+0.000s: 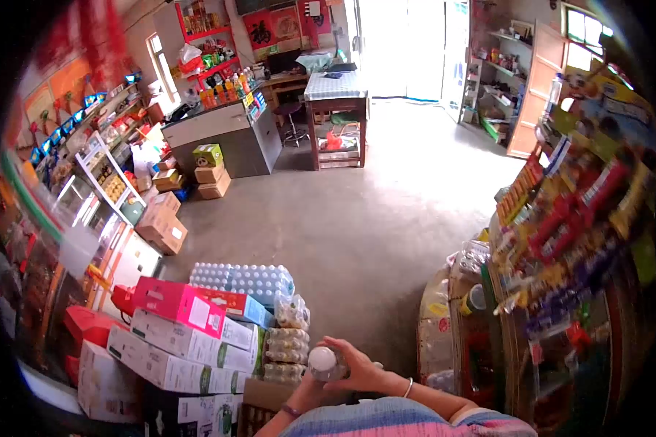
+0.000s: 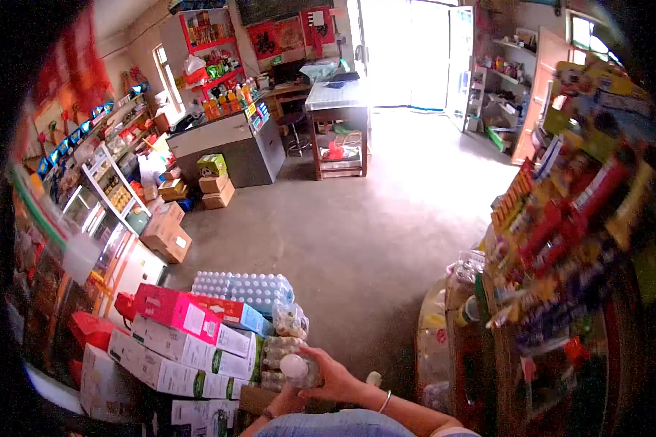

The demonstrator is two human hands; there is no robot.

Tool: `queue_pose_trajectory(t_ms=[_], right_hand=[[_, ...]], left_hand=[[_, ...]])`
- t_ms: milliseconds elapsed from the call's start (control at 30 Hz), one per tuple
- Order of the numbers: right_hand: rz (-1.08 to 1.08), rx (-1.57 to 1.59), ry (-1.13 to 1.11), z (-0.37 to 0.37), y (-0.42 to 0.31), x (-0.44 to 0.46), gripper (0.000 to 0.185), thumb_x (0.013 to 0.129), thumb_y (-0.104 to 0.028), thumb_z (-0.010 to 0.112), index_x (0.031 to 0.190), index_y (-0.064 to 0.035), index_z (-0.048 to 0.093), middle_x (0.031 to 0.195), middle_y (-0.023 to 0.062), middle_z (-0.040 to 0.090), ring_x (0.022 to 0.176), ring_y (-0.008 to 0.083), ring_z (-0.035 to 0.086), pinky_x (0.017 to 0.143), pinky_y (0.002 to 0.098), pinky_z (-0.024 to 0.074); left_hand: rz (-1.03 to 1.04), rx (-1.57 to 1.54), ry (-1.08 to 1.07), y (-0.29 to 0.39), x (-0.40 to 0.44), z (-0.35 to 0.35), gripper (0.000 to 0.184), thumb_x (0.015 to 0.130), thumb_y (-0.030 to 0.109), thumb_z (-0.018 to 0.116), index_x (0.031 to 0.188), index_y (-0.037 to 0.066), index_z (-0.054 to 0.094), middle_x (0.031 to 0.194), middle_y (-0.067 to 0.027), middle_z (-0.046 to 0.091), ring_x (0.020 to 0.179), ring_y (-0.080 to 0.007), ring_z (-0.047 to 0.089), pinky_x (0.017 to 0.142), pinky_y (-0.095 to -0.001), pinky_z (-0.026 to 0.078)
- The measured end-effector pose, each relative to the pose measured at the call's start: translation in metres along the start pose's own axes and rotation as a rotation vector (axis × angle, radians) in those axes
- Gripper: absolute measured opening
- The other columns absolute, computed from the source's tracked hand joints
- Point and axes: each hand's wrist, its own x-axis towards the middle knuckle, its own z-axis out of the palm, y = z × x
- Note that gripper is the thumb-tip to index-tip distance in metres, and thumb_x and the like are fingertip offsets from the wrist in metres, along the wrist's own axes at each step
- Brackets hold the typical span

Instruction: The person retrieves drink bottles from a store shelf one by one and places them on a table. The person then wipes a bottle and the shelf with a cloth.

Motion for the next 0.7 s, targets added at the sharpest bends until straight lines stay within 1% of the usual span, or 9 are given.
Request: queue_pose_trajectory(t_ms=[200,267,300,367,467,500,600,633,700], right_hand=[[0.09,-0.086,-0.06,-0.072,0.059,0.089,0.078,0.064,-0.028,0.082,0.128,-0.0054,0.042,0.122,0.0155,0.051,0.114,0.0325,0.05,0.094,0.0392,0.0425],[0.103,-0.097,-0.092,-0.086,0.077,0.116,0.076,0.064,-0.028,0.081,0.126,-0.0051,0.043,0.121,0.0154,0.052,0.113,0.0324,0.05,0.094,0.0389,0.0425],[0.103,-0.069,-0.106,-0.091,0.088,0.128,0.072,0.065,-0.027,0.08,0.123,-0.0031,0.045,0.119,0.0165,0.052,0.112,0.0337,0.051,0.093,0.0392,0.0428],[0.14,-0.132,-0.172,-0.102,0.113,0.157,0.071,0.066,-0.027,0.08,0.123,-0.0017,0.045,0.119,0.0174,0.052,0.112,0.0343,0.05,0.093,0.0395,0.0429],[0.108,-0.178,-0.217,-0.119,0.148,0.212,0.071,0.066,-0.027,0.079,0.122,0.0,0.044,0.117,0.0183,0.052,0.11,0.0346,0.051,0.092,0.0396,0.0437],[0.101,-0.195,-0.222,-0.124,0.163,0.232,0.071,0.066,-0.027,0.079,0.122,-0.0003,0.045,0.117,0.0182,0.053,0.11,0.0346,0.052,0.092,0.0395,0.044],[0.089,-0.215,-0.233,-0.14,0.195,0.3,0.07,0.067,-0.028,0.079,0.121,-0.0015,0.045,0.115,0.0177,0.054,0.107,0.0342,0.053,0.09,0.0392,0.0447],[0.086,-0.211,-0.236,-0.146,0.2,0.328,0.069,0.067,-0.028,0.079,0.121,-0.0018,0.046,0.115,0.0176,0.054,0.107,0.0341,0.054,0.09,0.0391,0.0449],[0.167,-0.223,-0.237,-0.16,0.199,0.383,0.068,0.067,-0.029,0.08,0.12,-0.0028,0.047,0.113,0.017,0.055,0.105,0.0339,0.055,0.089,0.0391,0.0451]], left_hand=[[0.139,0.424,0.078,0.0,0.1,-0.037,0.043,0.088,0.028,0.052,0.126,0.008,0.044,0.126,-0.0111,0.047,0.12,-0.0246,0.042,0.102,-0.0398,0.031],[-0.041,0.08,0.233,0.06,0.128,-0.046,0.035,0.078,0.008,0.066,0.112,0.006,0.056,0.108,-0.0099,0.06,0.104,-0.0218,0.055,0.089,-0.0339,0.044],[0.096,0.307,0.262,0.049,0.142,-0.054,0.043,0.073,0.008,0.072,0.113,0.007,0.055,0.108,-0.0079,0.059,0.101,-0.0189,0.056,0.087,-0.0328,0.046],[0.018,0.153,0.159,0.031,0.175,-0.075,0.053,0.079,0.02,0.07,0.125,0.009,0.046,0.124,-0.0097,0.05,0.115,-0.0225,0.047,0.098,-0.0351,0.036],[0.073,-0.051,0.147,0.027,0.229,-0.11,0.056,0.077,0.021,0.072,0.125,0.009,0.046,0.124,-0.0079,0.051,0.115,-0.0214,0.048,0.098,-0.0346,0.038],[0.133,-0.166,0.182,0.013,0.248,-0.12,0.054,0.075,0.017,0.073,0.122,0.008,0.048,0.12,-0.0068,0.054,0.111,-0.0189,0.051,0.095,-0.0329,0.041],[0.056,-0.526,0.214,-0.056,0.316,-0.159,0.054,0.072,0.003,0.071,0.121,0.007,0.048,0.115,-0.0058,0.056,0.106,-0.0153,0.053,0.092,-0.0308,0.044],[-0.024,-0.688,0.207,-0.057,0.34,-0.176,0.054,0.072,0.0,0.071,0.12,0.007,0.048,0.115,-0.0058,0.056,0.106,-0.0152,0.053,0.092,-0.0306,0.044],[0.121,-0.409,0.279,-0.036,0.382,-0.208,0.049,0.072,-0.003,0.068,0.117,0.007,0.051,0.113,-0.0065,0.057,0.105,-0.0162,0.054,0.091,-0.0307,0.044]])
